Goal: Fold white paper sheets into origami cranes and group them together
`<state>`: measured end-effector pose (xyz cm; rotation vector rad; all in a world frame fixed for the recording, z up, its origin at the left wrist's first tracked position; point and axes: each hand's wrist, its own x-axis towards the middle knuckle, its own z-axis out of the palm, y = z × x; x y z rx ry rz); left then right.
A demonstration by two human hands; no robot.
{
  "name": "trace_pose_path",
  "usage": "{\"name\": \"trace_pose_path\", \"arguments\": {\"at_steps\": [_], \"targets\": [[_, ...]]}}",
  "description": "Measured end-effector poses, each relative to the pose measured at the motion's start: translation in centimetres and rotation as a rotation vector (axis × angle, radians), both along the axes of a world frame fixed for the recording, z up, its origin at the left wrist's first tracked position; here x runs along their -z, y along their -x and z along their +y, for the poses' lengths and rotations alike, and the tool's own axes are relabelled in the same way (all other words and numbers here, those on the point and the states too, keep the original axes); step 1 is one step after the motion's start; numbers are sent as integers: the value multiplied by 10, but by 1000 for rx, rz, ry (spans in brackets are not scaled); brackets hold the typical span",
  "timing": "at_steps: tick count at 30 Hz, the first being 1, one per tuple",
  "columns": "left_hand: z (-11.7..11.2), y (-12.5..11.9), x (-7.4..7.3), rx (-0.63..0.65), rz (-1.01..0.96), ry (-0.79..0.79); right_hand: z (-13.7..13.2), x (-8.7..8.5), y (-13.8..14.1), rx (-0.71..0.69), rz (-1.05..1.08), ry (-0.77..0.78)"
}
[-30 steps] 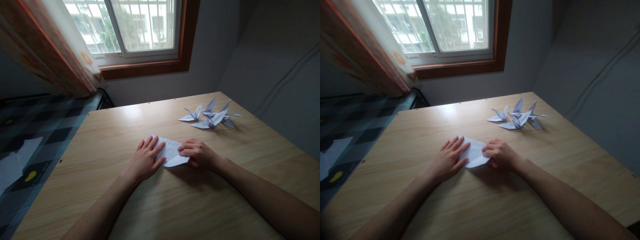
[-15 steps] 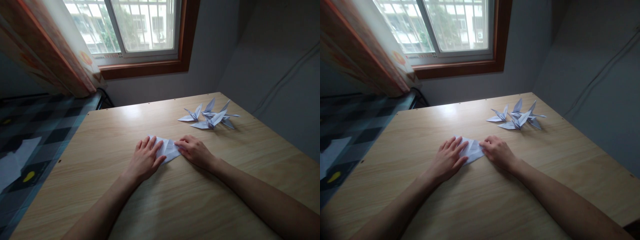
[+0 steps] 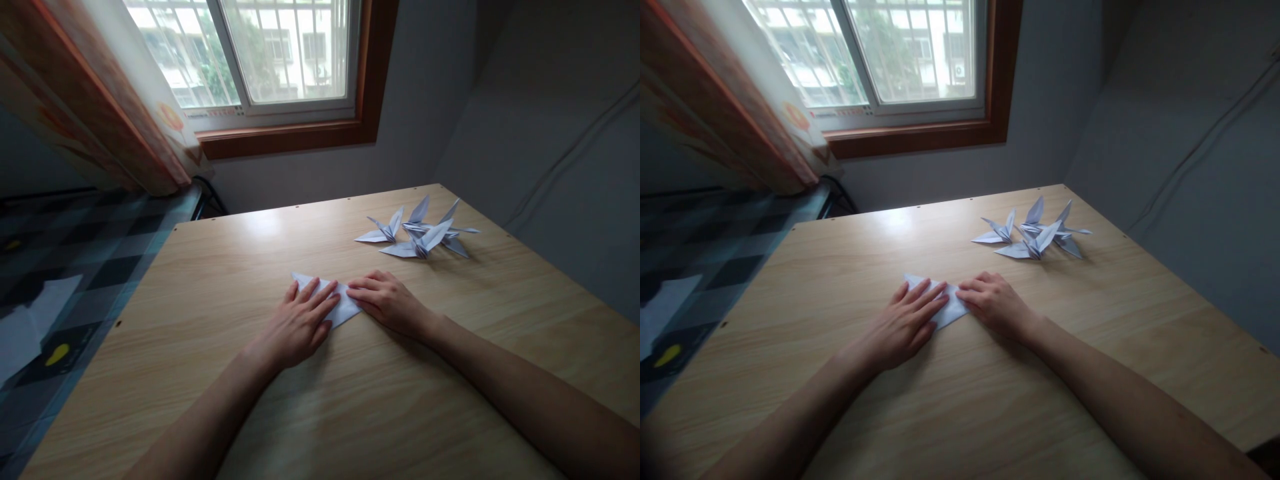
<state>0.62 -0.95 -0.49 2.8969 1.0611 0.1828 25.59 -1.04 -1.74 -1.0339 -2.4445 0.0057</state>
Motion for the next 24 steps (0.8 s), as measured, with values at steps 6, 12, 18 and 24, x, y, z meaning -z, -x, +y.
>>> {"name": "trace_pose_path", "arguments": {"at_steps": [6, 12, 18, 24], "targets": [[0, -2, -4, -4, -18, 27, 2, -3, -7, -18, 2, -45], [0, -4, -5, -26, 9, 38, -4, -15, -11, -8, -148, 11], [-3, -3, -5, -27, 51, 42, -21, -35, -2, 47, -454, 129], [-2, -1, -5, -39, 64, 72, -30, -35, 11, 80, -570, 51]]}}
